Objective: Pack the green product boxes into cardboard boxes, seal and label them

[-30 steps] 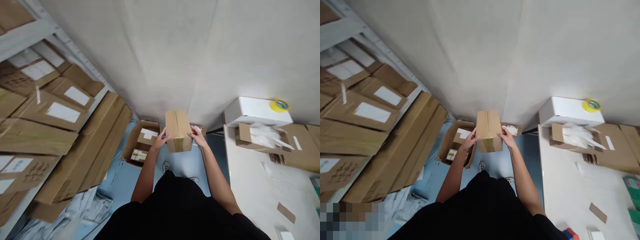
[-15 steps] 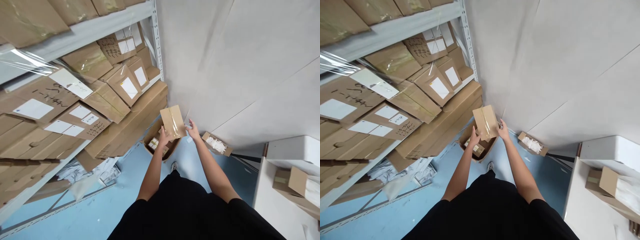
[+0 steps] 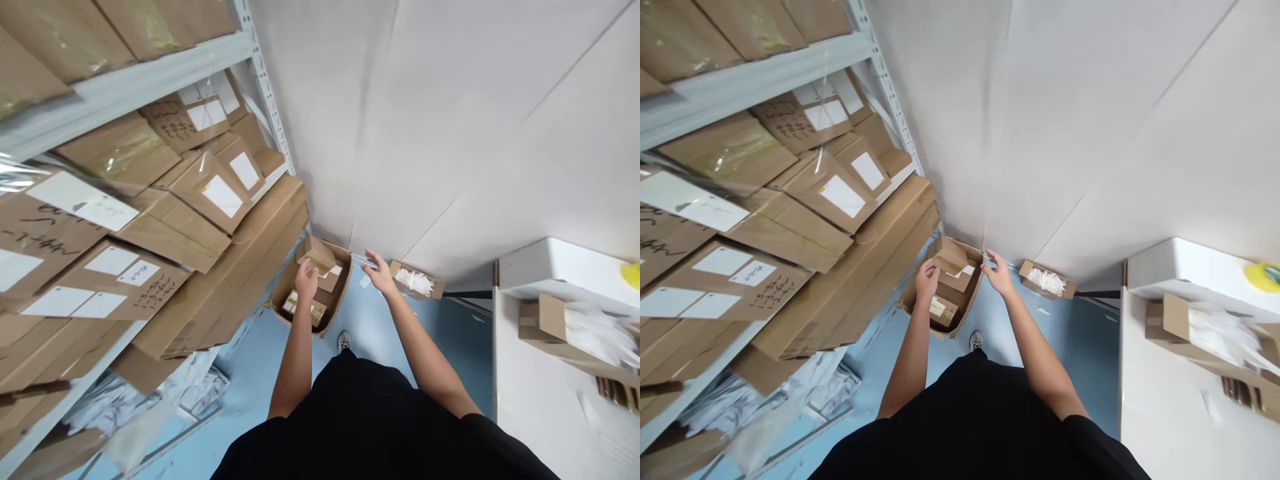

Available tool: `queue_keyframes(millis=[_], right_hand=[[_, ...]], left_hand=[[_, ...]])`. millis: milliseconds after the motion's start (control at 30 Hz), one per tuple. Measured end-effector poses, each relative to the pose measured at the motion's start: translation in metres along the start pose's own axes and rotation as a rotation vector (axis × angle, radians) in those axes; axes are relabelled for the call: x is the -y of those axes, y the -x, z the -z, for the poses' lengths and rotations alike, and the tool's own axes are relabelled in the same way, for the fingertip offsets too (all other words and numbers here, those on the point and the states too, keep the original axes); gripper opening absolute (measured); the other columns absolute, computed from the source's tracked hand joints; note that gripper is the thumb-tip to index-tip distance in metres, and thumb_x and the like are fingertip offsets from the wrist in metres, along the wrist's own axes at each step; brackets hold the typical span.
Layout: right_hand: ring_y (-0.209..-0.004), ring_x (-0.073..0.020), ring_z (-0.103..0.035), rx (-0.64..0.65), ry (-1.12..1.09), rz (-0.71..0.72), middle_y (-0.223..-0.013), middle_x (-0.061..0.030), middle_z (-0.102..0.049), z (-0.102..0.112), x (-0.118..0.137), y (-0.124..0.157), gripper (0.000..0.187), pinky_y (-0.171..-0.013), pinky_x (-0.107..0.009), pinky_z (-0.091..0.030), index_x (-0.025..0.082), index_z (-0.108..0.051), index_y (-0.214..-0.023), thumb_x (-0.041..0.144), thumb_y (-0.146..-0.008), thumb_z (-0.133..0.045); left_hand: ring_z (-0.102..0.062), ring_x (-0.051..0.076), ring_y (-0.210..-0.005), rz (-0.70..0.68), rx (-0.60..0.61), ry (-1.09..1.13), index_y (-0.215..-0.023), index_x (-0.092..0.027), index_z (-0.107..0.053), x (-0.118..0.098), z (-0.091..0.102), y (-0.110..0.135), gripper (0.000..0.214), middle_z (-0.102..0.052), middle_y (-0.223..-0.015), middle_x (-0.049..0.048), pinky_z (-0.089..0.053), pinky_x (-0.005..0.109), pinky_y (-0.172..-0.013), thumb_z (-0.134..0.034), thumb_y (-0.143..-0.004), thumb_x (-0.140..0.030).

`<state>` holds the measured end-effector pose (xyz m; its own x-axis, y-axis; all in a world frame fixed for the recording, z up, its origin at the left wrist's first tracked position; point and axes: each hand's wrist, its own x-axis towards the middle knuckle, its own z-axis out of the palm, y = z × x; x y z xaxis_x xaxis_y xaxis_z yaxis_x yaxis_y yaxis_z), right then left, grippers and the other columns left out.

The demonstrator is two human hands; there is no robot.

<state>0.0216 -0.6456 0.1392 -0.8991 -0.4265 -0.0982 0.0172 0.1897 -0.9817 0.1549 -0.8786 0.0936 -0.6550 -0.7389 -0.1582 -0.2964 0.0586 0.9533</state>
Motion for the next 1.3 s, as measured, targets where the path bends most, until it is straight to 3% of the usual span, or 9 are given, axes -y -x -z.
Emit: queue_keyframes(millis=[200, 300, 433, 667, 833, 1033, 1300], right_hand=[[-0.135, -0.0326, -0.060, -0.151, -0.026, 0.031, -0.151, -0.0120, -0.061, 0.062, -0.005, 0.029, 0.062, -0.106, -0.052, -0.054, 0.029, -0.064, -0.141, 0.040, -0.081, -0.074], [-0.134, -0.0319, -0.060, -0.255, -0.029, 0.023, -0.150, -0.0105, -0.062, 0.111, -0.010, 0.051, 0.061, -0.104, -0.050, -0.055, 0.030, -0.064, -0.141, 0.038, -0.081, -0.073], [-0.134, -0.0310, -0.061, -0.426, -0.061, -0.001, -0.148, -0.0092, -0.063, 0.192, -0.019, 0.096, 0.060, -0.103, -0.047, -0.056, 0.030, -0.065, -0.140, 0.035, -0.081, -0.072], [-0.132, -0.0299, -0.061, -0.779, -0.134, -0.034, -0.148, -0.0099, -0.063, 0.336, -0.046, 0.210, 0.062, -0.103, -0.045, -0.056, 0.028, -0.064, -0.141, 0.038, -0.080, -0.072], [-0.131, -0.0313, -0.062, -1.002, -0.198, -0.028, -0.149, -0.0092, -0.063, 0.420, -0.061, 0.298, 0.063, -0.104, -0.049, -0.055, 0.031, -0.065, -0.140, 0.039, -0.079, -0.073], [-0.130, -0.0319, -0.062, -1.228, -0.243, -0.017, -0.151, -0.0097, -0.061, 0.477, -0.075, 0.395, 0.062, -0.103, -0.050, -0.055, 0.032, -0.065, -0.140, 0.040, -0.079, -0.073], [-0.129, -0.0312, -0.063, -1.513, -0.324, -0.051, -0.151, -0.0116, -0.061, 0.505, -0.100, 0.482, 0.061, -0.106, -0.051, -0.054, 0.028, -0.064, -0.139, 0.038, -0.079, -0.071]], left_hand=[[-0.060, 0.031, -0.137, -0.166, 0.220, 0.054, -0.147, -0.023, -0.060, -0.042, -0.072, 0.019, 0.055, -0.060, -0.152, 0.0150, -0.044, 0.049, -0.120, -0.069, -0.094, -0.035], [-0.060, 0.030, -0.137, -0.214, 0.348, 0.079, -0.149, -0.024, -0.059, -0.061, -0.124, 0.038, 0.057, -0.059, -0.152, 0.0153, -0.046, 0.049, -0.119, -0.070, -0.095, -0.039], [-0.061, 0.030, -0.136, -0.254, 0.547, 0.045, -0.150, -0.027, -0.058, -0.087, -0.208, 0.077, 0.060, -0.059, -0.153, 0.0146, -0.049, 0.048, -0.115, -0.072, -0.094, -0.043], [-0.060, 0.032, -0.137, -0.336, 0.928, 0.007, -0.151, -0.026, -0.056, -0.132, -0.361, 0.203, 0.068, -0.055, -0.158, 0.0144, -0.053, 0.047, -0.111, -0.076, -0.090, -0.047], [-0.058, 0.032, -0.139, -0.418, 1.172, -0.002, -0.152, -0.028, -0.057, -0.158, -0.447, 0.306, 0.069, -0.054, -0.159, 0.0131, -0.052, 0.048, -0.113, -0.077, -0.089, -0.048], [-0.058, 0.033, -0.138, -0.484, 1.432, -0.020, -0.152, -0.025, -0.056, -0.173, -0.521, 0.422, 0.073, -0.055, -0.157, 0.0155, -0.051, 0.050, -0.112, -0.079, -0.087, -0.048], [-0.061, 0.034, -0.133, -0.528, 1.697, -0.089, -0.149, -0.023, -0.059, -0.166, -0.588, 0.528, 0.070, -0.058, -0.152, 0.0175, -0.051, 0.054, -0.112, -0.080, -0.086, -0.048]])
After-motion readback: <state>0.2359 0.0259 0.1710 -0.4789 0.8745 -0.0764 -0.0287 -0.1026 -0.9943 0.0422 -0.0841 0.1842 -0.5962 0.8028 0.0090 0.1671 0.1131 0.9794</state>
